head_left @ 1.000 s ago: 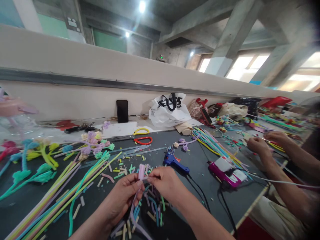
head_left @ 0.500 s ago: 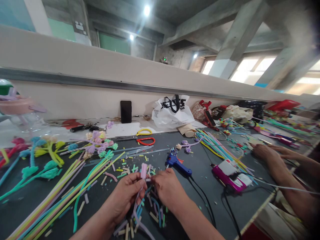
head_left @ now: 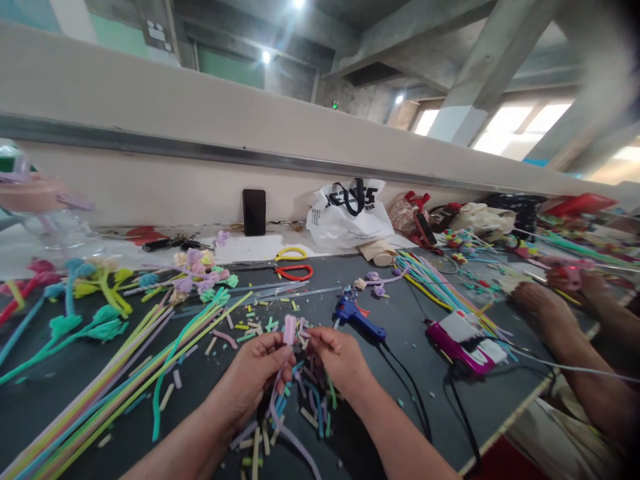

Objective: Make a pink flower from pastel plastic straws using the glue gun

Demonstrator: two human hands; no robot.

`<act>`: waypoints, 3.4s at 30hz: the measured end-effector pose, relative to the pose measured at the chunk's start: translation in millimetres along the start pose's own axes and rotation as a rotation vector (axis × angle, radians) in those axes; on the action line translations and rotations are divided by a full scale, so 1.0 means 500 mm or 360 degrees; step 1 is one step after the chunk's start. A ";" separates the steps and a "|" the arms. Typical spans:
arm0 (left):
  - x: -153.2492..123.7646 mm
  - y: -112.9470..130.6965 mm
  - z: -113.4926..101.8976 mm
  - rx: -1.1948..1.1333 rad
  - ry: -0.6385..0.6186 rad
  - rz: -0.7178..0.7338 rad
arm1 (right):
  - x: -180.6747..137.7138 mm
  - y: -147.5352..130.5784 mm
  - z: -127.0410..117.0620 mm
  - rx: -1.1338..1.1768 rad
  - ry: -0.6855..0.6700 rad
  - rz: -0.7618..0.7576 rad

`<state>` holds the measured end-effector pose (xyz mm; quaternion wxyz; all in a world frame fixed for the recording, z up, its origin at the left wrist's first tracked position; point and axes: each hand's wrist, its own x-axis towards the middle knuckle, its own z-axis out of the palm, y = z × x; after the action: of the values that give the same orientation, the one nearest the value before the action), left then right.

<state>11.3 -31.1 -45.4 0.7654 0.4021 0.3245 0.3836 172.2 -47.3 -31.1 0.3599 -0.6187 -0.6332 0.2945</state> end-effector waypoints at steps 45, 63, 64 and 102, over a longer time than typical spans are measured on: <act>-0.145 0.181 0.151 0.0571 -0.0270 -0.0419 | -0.148 -0.210 -0.234 -0.0921 0.0395 -0.1143; -0.186 0.152 0.151 0.0726 -0.0419 -0.0451 | -0.184 -0.208 -0.196 -0.1096 0.0135 -0.1216; -0.187 0.151 0.150 0.0723 -0.0422 -0.0462 | -0.183 -0.209 -0.195 -0.1100 0.0122 -0.1221; -0.181 0.127 0.151 0.0957 -0.0251 -0.0273 | -0.170 -0.215 -0.168 -0.1354 -0.0179 -0.1138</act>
<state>6.7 -111.1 61.9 0.6647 0.6099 0.3956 0.1723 177.6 -144.4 97.0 0.1216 -0.4394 -0.8850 -0.0947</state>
